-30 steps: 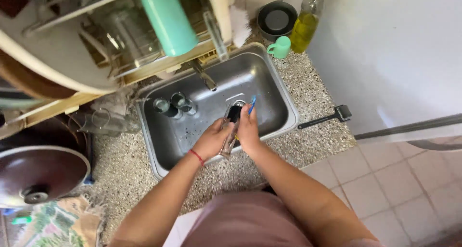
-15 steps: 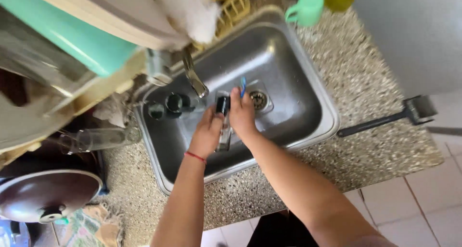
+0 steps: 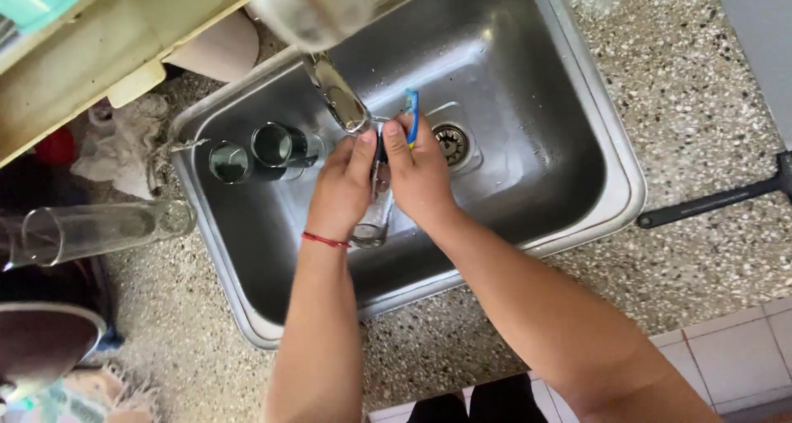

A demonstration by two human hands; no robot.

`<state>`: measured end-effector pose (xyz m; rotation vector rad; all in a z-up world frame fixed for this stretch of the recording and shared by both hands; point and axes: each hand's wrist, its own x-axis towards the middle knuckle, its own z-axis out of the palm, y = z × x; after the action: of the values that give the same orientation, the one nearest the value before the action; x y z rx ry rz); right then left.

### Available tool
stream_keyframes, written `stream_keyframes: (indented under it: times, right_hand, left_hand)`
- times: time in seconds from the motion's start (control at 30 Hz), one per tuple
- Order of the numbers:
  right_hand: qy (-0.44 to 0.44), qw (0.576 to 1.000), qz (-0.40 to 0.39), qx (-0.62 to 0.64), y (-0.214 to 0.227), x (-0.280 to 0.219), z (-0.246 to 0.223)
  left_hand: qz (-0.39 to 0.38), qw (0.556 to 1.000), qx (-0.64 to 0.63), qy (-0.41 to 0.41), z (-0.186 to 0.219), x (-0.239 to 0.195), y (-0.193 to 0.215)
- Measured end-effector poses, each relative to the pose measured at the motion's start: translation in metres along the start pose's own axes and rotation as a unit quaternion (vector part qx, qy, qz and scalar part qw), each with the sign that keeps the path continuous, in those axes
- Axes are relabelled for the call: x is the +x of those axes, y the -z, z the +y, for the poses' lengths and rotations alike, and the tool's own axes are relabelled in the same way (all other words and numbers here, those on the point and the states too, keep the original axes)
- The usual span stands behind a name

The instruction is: Washing a glass in a sink using a toothbrush and running water, focusing on scrubbing the rim and interior.

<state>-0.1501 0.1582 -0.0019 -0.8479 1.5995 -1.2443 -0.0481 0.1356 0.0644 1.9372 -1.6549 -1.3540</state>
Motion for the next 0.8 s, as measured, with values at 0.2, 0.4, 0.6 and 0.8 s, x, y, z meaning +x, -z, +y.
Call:
stream_keyframes:
  times: [0.2, 0.4, 0.6, 0.8]
  right_hand:
    - [0.018, 0.998, 0.005, 0.064, 0.013, 0.014, -0.001]
    - [0.024, 0.999, -0.028, -0.033, 0.016, 0.014, 0.004]
    - [0.038, 0.998, -0.043, 0.005, 0.014, 0.006, -0.004]
    - [0.026, 0.996, -0.055, 0.057, 0.018, 0.009, -0.012]
  left_hand:
    - [-0.156, 0.974, -0.091, -0.136, 0.02, -0.022, 0.017]
    - [-0.072, 0.994, -0.062, -0.06, 0.015, -0.026, 0.007]
    - [0.028, 1.0, -0.001, 0.001, -0.016, 0.003, -0.009]
    - [0.063, 0.998, 0.018, 0.015, -0.017, 0.009, -0.014]
